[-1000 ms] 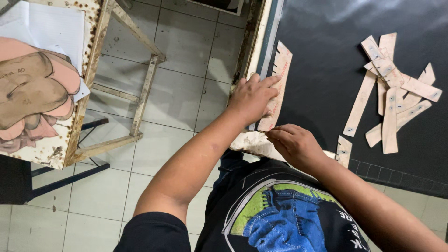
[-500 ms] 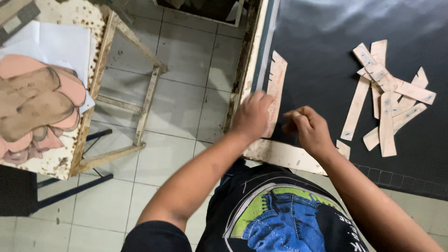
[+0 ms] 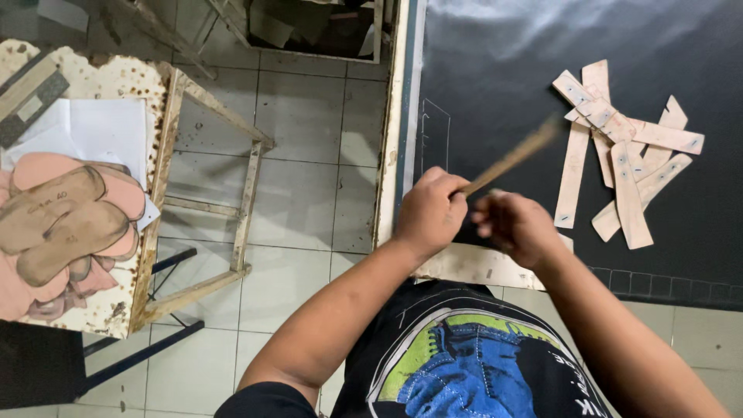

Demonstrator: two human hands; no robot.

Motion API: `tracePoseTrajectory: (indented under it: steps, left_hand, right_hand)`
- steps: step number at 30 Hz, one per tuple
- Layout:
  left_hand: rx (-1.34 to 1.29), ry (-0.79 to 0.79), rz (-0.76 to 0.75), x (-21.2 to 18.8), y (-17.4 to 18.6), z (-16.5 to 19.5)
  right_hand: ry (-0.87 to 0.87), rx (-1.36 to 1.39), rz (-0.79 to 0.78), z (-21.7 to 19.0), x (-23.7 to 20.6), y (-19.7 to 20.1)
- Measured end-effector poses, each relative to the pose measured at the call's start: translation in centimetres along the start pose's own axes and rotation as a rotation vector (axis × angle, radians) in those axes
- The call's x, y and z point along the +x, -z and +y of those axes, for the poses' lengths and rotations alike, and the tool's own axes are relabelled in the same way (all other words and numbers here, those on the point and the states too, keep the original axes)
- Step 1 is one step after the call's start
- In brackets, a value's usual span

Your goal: The person uses a ruler and pencil to draw straight lines on a large black sheet of material. They then place several small wooden pieces on the sheet and trace their outlines with the pencil.

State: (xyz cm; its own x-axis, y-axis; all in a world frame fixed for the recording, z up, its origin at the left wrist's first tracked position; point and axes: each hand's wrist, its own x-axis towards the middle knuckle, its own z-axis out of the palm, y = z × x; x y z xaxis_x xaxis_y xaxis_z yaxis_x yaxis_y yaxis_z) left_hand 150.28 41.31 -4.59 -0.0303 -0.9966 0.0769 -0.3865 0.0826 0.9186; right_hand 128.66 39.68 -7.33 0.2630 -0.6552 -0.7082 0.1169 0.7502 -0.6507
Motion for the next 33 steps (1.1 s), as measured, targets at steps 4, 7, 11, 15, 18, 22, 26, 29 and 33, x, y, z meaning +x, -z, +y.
tracePoseTrajectory:
  steps: [4, 7, 11, 15, 18, 22, 26, 29, 33]
  left_hand:
    - [0.091, -0.236, -0.051, 1.2, 0.9, 0.5]
    - [0.143, -0.26, -0.116, 2.5, 1.0, -0.9]
    - [0.424, -0.253, -0.28, 3.4, 0.9, -3.5]
    - [0.508, -0.215, -0.432, 3.1, 0.9, -5.4]
    - [0.517, -0.218, -0.431, 3.1, 0.7, -5.9]
    - [0.502, -0.221, -0.415, 2.9, 0.6, -6.1]
    - [0.492, -0.225, -0.415, 2.8, 0.7, -6.0]
    - [0.495, -0.216, -0.428, 3.0, 0.7, -5.9]
    - [0.494, -0.184, -0.456, 3.1, 0.8, -5.7]
  right_hand:
    - [-0.006, 0.135, -0.16, -0.3, -1.2, 3.3]
    - [-0.03, -0.113, -0.045, -0.5, -1.2, 2.9]
    - [0.161, -0.476, 0.262, -0.4, -0.1, 0.0]
    - [0.381, -0.748, 0.367, 0.2, 0.8, -2.2]
    - [0.455, -0.849, 0.426, 0.7, 0.6, -2.5]
    - [0.732, -1.12, 0.42, 1.1, -0.2, -2.3]
    - [0.697, -1.185, 0.341, 1.1, -1.3, -2.2]
    - [0.674, -1.211, 0.262, 0.6, -1.9, -2.3]
    - [0.636, -1.182, 0.185, 0.1, -2.4, -2.4]
